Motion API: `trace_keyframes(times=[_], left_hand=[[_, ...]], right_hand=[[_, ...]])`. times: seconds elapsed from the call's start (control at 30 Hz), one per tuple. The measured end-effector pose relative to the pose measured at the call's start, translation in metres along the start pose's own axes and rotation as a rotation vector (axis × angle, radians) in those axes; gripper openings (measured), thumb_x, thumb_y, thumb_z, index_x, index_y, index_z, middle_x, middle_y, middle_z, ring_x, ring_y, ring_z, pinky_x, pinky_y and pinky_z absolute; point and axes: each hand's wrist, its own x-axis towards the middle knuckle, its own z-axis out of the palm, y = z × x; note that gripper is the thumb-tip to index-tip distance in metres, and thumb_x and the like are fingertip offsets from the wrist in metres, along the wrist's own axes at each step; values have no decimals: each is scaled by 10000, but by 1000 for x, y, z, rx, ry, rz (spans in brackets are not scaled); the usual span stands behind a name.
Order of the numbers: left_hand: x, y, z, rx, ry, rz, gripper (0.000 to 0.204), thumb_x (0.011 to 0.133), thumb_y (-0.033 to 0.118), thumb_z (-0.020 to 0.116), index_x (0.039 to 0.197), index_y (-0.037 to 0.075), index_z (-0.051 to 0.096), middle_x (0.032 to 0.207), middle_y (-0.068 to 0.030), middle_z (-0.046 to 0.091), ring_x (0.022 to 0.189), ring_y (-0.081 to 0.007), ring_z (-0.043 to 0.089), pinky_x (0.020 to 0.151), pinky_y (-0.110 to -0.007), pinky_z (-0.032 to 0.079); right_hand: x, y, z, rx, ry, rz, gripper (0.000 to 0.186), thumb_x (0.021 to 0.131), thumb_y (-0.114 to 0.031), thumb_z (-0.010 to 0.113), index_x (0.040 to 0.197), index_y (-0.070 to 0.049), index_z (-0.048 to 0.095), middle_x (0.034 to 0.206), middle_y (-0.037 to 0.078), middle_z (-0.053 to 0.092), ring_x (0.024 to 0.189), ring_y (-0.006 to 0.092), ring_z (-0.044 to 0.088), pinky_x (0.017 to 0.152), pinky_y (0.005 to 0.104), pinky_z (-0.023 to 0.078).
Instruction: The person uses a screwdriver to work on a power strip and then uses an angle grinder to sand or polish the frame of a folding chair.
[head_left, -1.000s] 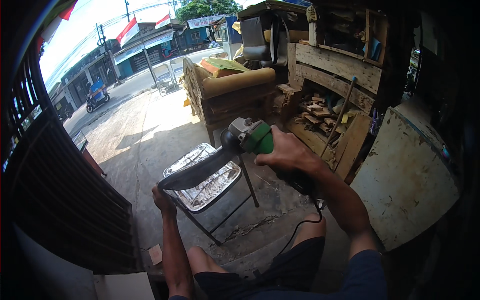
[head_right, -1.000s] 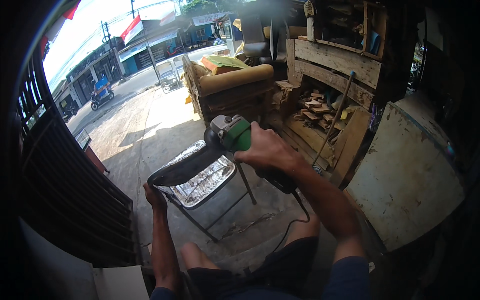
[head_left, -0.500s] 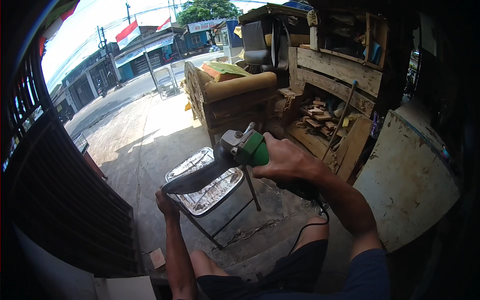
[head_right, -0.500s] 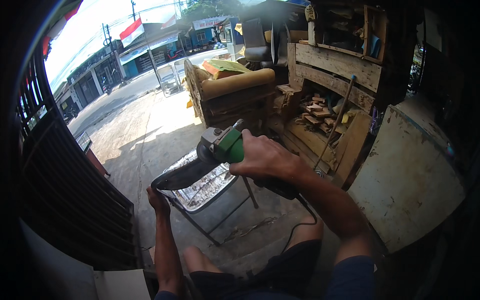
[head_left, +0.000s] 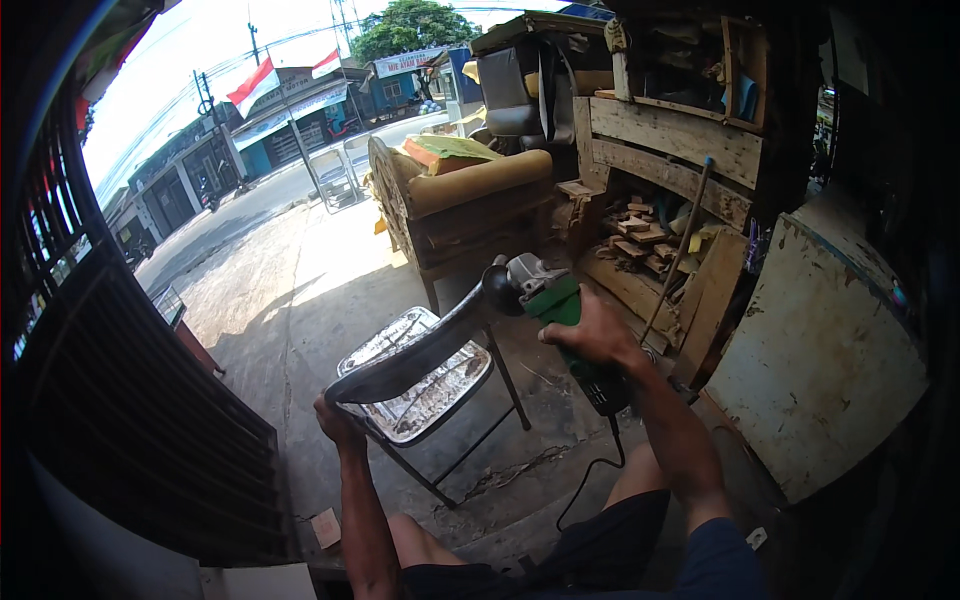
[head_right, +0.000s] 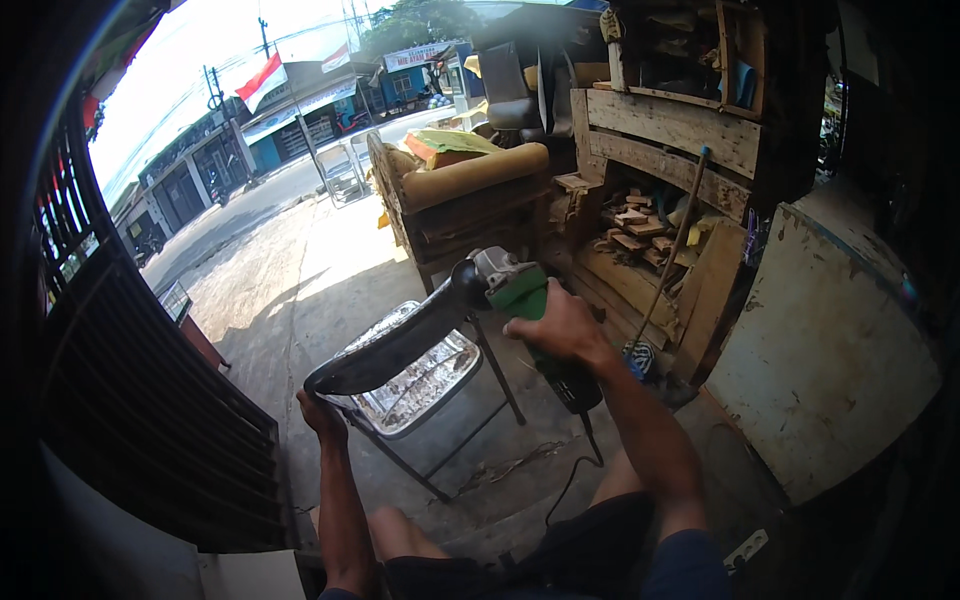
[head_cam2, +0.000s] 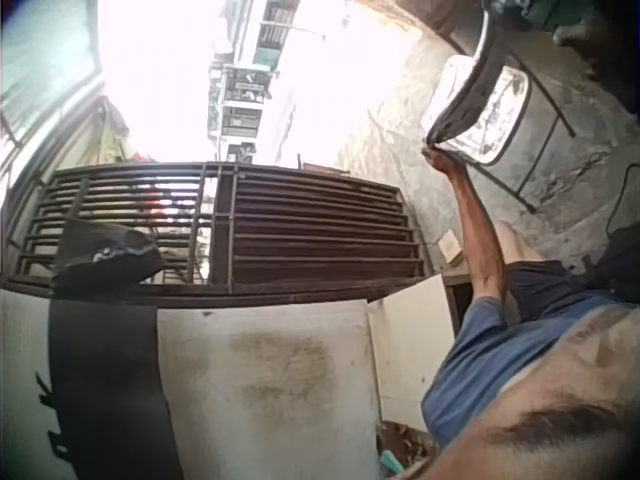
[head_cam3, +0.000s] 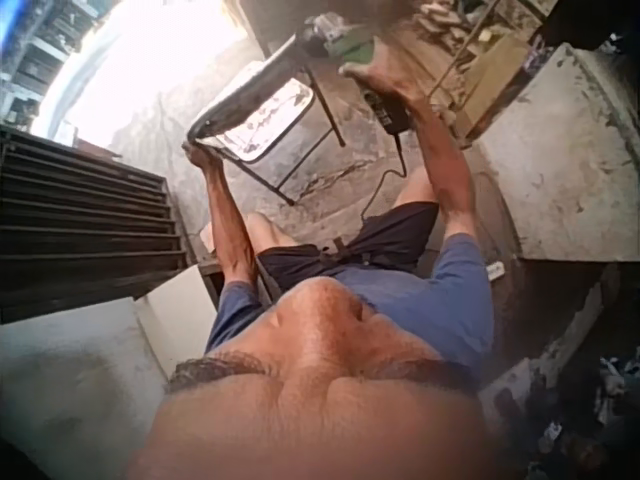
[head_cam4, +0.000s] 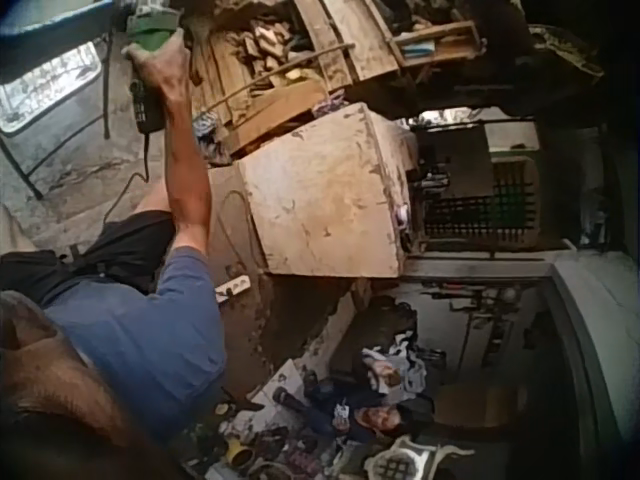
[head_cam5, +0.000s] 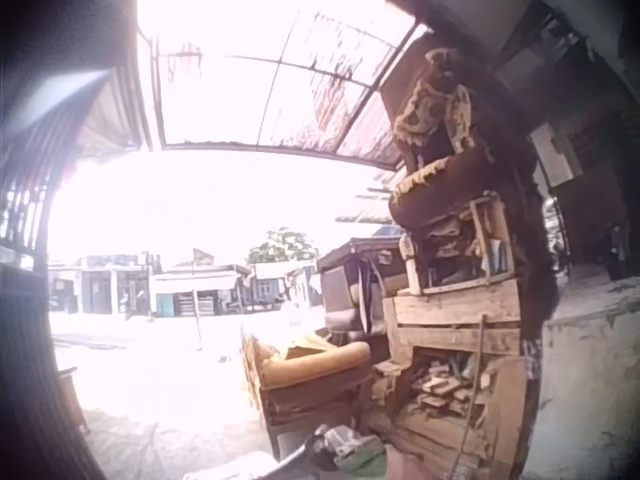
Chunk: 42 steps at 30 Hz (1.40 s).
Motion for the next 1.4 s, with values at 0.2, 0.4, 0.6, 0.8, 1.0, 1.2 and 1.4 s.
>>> trace_keyframes(times=[0.2,0.4,0.6,0.8,1.0,1.2,1.4], left_hand=[[7,10,-13,149,-28,74,380,1044,353,462,1025,11,628,1014,-81,624,932,-182,606,878,-371,475],[7,3,-3,326,6,153,360,1040,347,451,979,28,606,1001,-64,605,945,-178,577,894,-377,458],[-4,8,5,116,24,66,352,1037,339,450,975,30,607,991,-63,606,930,-181,579,881,-377,457],[4,9,-4,53,-56,53,387,1050,396,421,991,60,603,983,-23,581,945,-139,516,918,-358,396],[-6,13,12,131,21,31,411,1045,398,415,963,58,631,939,-39,618,960,-155,565,918,-377,420],[15,11,-18,218,-60,26,407,1045,405,411,1011,60,624,997,-35,618,989,-151,563,932,-350,412],[2,12,-5,71,-96,5,397,1058,378,410,1031,44,622,990,-44,595,935,-159,532,900,-354,403]], right_hand=[[-51,-8,58,108,15,-88,777,714,-383,810,1266,52,478,1047,269,699,995,425,699,883,452,546],[22,30,29,225,107,-9,694,715,-371,814,1227,18,554,1027,195,709,911,338,710,841,405,549],[24,44,22,169,75,-6,691,700,-386,814,1221,3,578,1079,185,702,973,310,697,888,403,530],[-27,7,51,202,89,-110,719,723,-366,810,1237,33,504,1078,269,688,1000,412,691,897,447,538],[-40,5,86,311,214,-121,687,743,-335,807,1201,41,458,989,298,682,925,475,689,803,504,557],[-104,-48,147,231,165,-249,705,760,-325,817,1217,21,407,935,287,673,852,458,704,724,506,575],[-104,-38,178,463,279,-137,721,758,-311,826,1236,22,403,983,254,681,895,416,715,752,473,576]])
